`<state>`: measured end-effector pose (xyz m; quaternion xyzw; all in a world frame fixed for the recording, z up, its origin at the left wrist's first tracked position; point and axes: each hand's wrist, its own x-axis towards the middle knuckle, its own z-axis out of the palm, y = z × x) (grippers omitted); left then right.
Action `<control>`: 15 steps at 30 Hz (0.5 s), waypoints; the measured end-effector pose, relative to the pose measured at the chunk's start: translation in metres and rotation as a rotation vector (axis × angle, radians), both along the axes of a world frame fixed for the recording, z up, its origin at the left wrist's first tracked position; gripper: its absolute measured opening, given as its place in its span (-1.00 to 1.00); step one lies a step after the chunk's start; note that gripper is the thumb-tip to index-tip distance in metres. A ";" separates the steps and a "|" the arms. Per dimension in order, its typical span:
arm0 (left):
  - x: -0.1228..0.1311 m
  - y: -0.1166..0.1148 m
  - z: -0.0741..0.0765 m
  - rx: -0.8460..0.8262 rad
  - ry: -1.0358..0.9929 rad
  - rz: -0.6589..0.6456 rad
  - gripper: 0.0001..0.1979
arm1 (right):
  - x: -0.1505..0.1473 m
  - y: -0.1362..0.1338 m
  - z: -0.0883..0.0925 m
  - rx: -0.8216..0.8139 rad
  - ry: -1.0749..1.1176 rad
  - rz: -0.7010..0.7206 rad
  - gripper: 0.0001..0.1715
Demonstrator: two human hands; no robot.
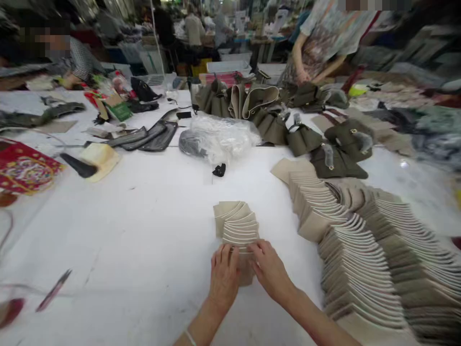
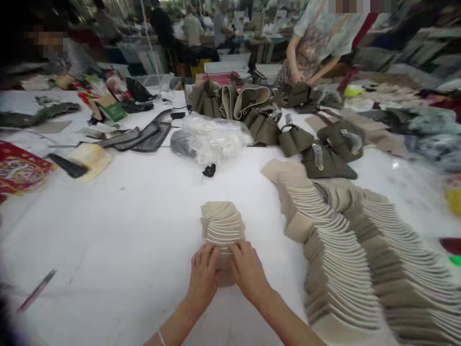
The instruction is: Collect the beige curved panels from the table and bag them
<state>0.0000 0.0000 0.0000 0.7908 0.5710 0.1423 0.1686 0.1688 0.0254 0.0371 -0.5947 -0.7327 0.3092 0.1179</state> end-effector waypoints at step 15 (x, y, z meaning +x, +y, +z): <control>0.007 0.013 0.007 0.040 0.039 -0.040 -0.16 | 0.017 0.011 0.003 0.005 -0.013 -0.029 -0.54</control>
